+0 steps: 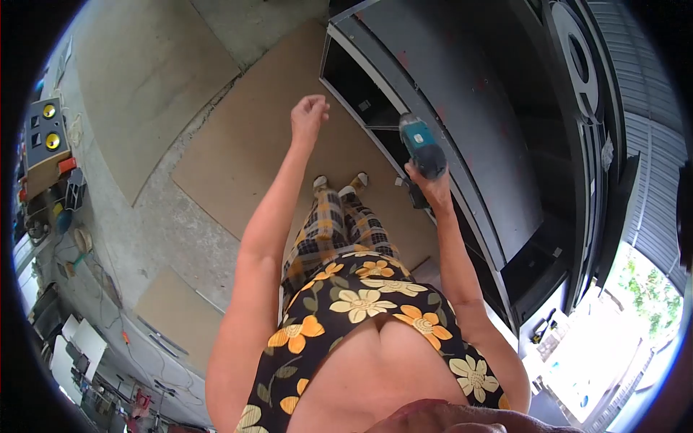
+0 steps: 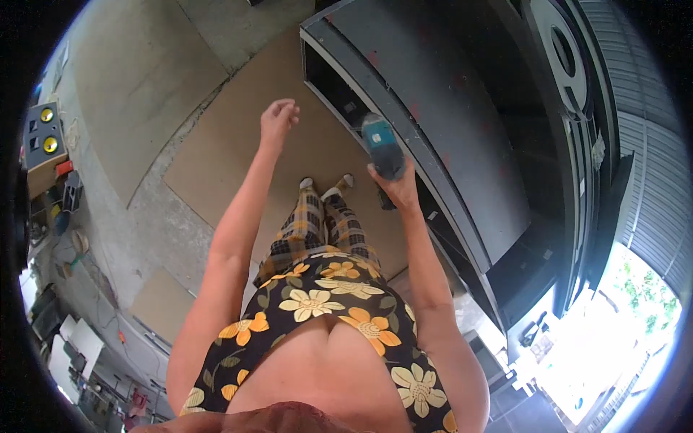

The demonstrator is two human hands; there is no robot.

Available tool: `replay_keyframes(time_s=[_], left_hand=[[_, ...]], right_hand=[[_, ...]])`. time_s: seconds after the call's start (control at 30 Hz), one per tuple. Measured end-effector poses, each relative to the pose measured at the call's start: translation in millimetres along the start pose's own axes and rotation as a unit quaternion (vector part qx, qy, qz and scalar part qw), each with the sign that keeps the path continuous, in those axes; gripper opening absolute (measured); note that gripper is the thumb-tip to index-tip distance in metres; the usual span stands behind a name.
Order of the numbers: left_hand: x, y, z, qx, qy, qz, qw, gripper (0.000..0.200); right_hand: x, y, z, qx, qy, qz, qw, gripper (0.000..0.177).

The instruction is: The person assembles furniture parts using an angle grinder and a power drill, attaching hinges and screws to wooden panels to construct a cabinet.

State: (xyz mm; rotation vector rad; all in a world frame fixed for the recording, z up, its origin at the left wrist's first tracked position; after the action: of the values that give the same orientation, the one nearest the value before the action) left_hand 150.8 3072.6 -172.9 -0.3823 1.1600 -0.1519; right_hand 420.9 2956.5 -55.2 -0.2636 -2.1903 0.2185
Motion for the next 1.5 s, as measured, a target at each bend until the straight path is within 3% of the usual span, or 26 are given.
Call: replay_keyframes(time_s=[0.07,0.1,0.3,0.4,0.5,0.6,0.83,1.33,1.5], left_hand=[[-28.7,26.6,15.2,0.016,0.017,0.012,1.000,0.026],[-43.3,41.7,23.3,0.023,0.025,0.018,0.999,0.027],[-80.0,146.7,48.6,-0.017,0.139,0.043,0.989,0.048],[-72.7,187.6,50.6,-0.002,0.184,-0.019,0.983,0.056],[-71.4,196.6,59.8,0.063,0.227,-0.096,0.967,0.052],[-64.1,201.0,65.9,0.106,0.189,-0.145,0.965,0.046],[-55.2,198.7,68.2,0.106,0.089,-0.158,0.978,0.042],[-41.0,200.9,68.5,0.127,0.039,-0.182,0.974,0.048],[-42.9,201.2,68.6,0.127,0.089,-0.174,0.973,0.045]], right_hand=[[-13.1,-11.5,-6.5,0.010,0.052,0.060,0.997,0.040],[-32.8,-16.2,-6.8,-0.033,0.034,0.072,0.996,0.045],[-42.7,2.7,9.2,-0.058,0.037,0.106,0.992,0.047],[18.0,38.2,19.2,-0.040,0.112,0.071,0.990,0.039],[52.5,70.6,41.0,-0.031,0.234,0.121,0.964,0.030],[70.8,107.1,57.0,-0.035,0.230,0.106,0.967,0.026],[83.9,157.4,81.1,-0.042,0.294,0.153,0.943,0.023],[72.6,181.6,99.3,-0.025,0.151,0.205,0.967,0.016],[72.4,180.6,99.3,-0.021,0.172,0.205,0.963,0.020]])
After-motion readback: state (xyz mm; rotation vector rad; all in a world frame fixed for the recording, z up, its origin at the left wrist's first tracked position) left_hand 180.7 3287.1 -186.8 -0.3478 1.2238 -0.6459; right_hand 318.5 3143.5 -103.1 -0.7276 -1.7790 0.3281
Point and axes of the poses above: each hand's wrist, its own y-axis towards the middle knuckle, its own z-axis out of the palm, x = y × z, the point moved 6 cm from there along y, towards the middle knuckle, and after that the axes turned 13 degrees about -y, right-handed, at the moved point
